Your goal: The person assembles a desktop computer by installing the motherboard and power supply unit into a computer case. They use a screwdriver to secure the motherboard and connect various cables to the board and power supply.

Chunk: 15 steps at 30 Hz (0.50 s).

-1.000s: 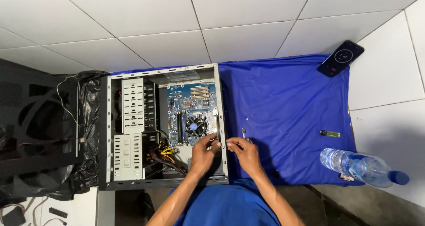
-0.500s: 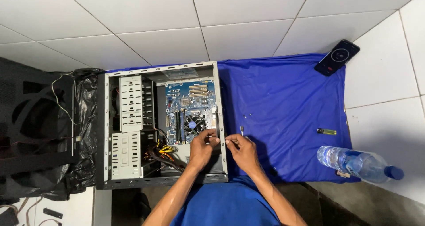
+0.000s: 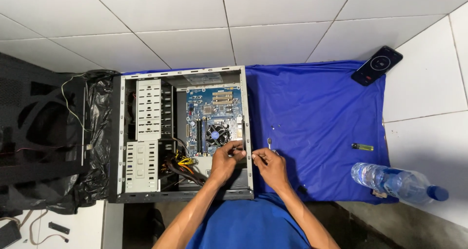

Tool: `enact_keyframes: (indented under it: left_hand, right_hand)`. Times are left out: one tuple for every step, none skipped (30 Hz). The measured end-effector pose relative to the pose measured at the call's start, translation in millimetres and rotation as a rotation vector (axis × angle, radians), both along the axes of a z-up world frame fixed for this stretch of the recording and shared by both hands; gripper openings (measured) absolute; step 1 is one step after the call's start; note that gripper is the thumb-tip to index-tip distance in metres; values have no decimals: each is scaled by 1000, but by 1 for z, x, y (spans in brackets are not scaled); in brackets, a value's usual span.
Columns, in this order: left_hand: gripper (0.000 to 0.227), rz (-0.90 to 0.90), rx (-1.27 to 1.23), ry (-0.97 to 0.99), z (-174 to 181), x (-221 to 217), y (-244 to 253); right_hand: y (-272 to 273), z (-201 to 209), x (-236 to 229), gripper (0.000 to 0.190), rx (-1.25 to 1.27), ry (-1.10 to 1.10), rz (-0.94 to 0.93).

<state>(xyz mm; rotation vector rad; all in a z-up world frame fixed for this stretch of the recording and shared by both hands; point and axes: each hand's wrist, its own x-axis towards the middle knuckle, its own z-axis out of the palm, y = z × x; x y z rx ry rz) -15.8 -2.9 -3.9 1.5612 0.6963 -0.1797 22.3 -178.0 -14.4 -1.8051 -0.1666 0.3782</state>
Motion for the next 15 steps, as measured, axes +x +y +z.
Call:
enact_keyframes:
  left_hand:
    - [35, -3, -1, -2, -1, 0, 0]
    - [37, -2, 16, 8, -1, 0, 0]
    - [38, 2, 35, 19, -1, 0, 1]
    - [38, 1, 35, 17, -4, -1, 1]
    - [37, -2, 73, -13, -7, -2, 1]
    - [37, -5, 110, -42, -10, -4, 1]
    - [37, -2, 110, -40, -7, -4, 0]
    - [37, 2, 134, -58, -4, -4, -1]
    - [37, 5, 157, -76, 0, -5, -3]
    - [37, 5, 156, -71, 1, -7, -5]
    - [37, 8, 165, -81, 3, -6, -6]
    - [37, 12, 175, -91, 5, -6, -7]
    - [37, 12, 175, -90, 3, -6, -7]
    - [37, 9, 175, -101, 0, -6, -7]
    - [37, 6, 177, -113, -2, -6, -7]
  right_hand:
    - [0, -2, 0, 10, -1, -2, -3]
    - [0, -4, 1, 10, 16, -9, -3]
    - [1, -6, 1, 11, 35, -14, 0]
    - [0, -8, 2, 11, 35, -16, 0]
    - [-1, -10, 1, 11, 39, -37, 6]
    - [-1, -12, 1, 12, 44, -57, 12]
    - [-1, -8, 2, 12, 44, -54, 14]
    - [0, -5, 2, 12, -19, -137, 22]
    - [-1, -2, 2, 11, -83, -218, 29]
    - [-1, -3, 1, 11, -84, -214, 30]
    - [0, -3, 2, 11, -107, -260, 35]
    - [0, -4, 3, 11, -130, -306, 39]
    - [-1, -4, 3, 11, -131, -305, 40]
    - [-1, -5, 4, 10, -138, -312, 46]
    - [-2, -5, 4, 9, -145, -318, 52]
